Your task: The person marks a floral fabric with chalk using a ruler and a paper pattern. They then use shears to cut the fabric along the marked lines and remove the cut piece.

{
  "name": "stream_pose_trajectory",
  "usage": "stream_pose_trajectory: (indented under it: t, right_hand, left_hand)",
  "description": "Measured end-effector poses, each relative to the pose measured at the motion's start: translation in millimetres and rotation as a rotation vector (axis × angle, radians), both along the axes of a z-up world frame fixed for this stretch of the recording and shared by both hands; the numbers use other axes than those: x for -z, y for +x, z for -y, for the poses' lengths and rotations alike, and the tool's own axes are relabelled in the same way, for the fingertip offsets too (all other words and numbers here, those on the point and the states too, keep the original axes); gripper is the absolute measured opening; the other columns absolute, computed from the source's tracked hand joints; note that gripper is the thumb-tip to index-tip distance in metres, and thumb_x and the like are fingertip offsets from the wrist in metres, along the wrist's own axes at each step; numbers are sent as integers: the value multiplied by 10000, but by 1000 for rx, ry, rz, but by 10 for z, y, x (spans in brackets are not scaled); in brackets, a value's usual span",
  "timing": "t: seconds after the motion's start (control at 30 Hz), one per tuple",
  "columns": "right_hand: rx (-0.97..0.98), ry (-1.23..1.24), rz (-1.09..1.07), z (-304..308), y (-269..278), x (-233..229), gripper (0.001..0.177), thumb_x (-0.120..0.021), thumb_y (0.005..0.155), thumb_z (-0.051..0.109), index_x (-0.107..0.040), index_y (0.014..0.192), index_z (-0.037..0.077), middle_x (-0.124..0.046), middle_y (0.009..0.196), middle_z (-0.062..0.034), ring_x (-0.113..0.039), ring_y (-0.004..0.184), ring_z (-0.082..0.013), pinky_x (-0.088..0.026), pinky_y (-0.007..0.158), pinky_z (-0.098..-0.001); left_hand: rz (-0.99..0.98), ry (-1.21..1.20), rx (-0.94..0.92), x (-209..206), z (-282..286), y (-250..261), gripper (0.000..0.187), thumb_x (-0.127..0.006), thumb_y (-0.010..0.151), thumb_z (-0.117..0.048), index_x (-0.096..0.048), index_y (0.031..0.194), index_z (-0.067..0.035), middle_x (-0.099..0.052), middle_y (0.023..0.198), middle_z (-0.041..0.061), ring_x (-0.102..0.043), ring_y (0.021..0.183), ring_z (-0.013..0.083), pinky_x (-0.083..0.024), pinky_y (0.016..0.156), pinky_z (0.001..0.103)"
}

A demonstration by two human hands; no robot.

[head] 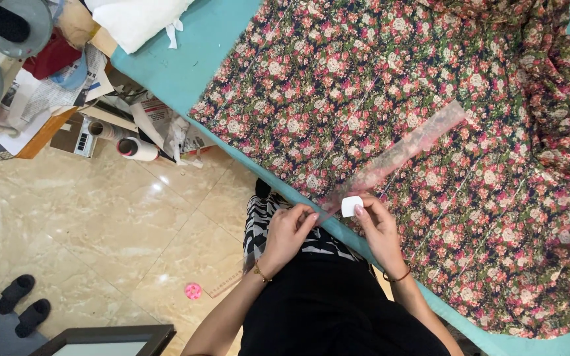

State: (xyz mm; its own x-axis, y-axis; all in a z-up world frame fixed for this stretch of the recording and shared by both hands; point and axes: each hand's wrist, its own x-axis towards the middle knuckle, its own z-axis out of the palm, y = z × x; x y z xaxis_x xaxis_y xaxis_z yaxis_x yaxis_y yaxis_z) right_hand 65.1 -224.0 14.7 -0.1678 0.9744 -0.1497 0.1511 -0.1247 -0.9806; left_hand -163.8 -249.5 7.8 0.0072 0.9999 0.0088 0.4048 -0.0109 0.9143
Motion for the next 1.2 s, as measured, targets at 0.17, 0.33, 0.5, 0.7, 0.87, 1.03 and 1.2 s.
stream_pose_trajectory:
  t: [0.17, 0.33, 0.5, 0.7, 0.87, 1.03, 1.2]
  right_hand:
    - [15, -72, -44, -9, -17, 11, 222, -555, 1056, 191, -646, 1094, -9, -681, 1303, -55, -622, 1039, -100, -519, 905, -263]
    - [-7, -2, -38, -29, 2, 62, 205, -554, 1078, 175, -632, 1093, -14, -687, 1257, -56, -614, 1066, -93, -502, 946, -257]
    - [3, -98, 108, -6, 44, 204, 190, -604, 1056, 164, -665, 1124, -4, -678, 971, -20, -599, 887, -86, -496, 800, -266]
    - [-33, -99, 0, -56, -37, 98, 194, -585, 1050, 163, -648, 1121, -6, -689, 1011, -4, -627, 947, -66, -511, 856, -239]
    - [-49, -79, 47, -94, -4, 109, 195, -590, 1056, 170, -655, 1118, -3, -685, 990, -3, -614, 918, -63, -502, 820, -238]
    - [-2, -102, 108, -176, -3, 120, 198, -598, 1066, 178, -674, 1128, 6, -679, 921, -10, -557, 798, -70, -462, 712, -246]
    - [86, -69, 83, -282, -137, 123, 192, -577, 1069, 180, -654, 1117, 10, -673, 980, 21, -575, 884, -38, -480, 793, -219]
  left_hand:
    - [21, -158, -71, 48, -33, -66, 191, -706, 946, -235, -717, 939, -44, -627, 592, 82, -592, 500, 212, -429, 532, 353]
    - [88, -181, -149, 140, -44, -154, 204, -688, 956, -230, -704, 971, -27, -670, 625, 78, -623, 509, 181, -452, 499, 335]
    - [135, -224, -253, 115, -123, -333, 233, -645, 989, -263, -663, 1083, -51, -688, 665, 54, -636, 567, 157, -490, 539, 332]
    - [-112, -194, -472, 465, -287, -819, 259, -637, 1012, -283, -630, 1126, -51, -671, 777, 89, -621, 662, 185, -485, 594, 356]
    - [-173, -107, -555, 388, -495, -1224, 245, -644, 1033, -281, -632, 1093, -44, -683, 839, 94, -623, 689, 194, -491, 629, 356]
    - [-174, -78, -566, 372, -698, -1485, 232, -636, 1041, -257, -612, 1114, -38, -698, 887, 90, -639, 711, 189, -499, 646, 353]
    - [-129, -50, -554, 315, -945, -1711, 246, -634, 1045, -237, -576, 1153, -24, -726, 917, 74, -659, 707, 180, -501, 624, 342]
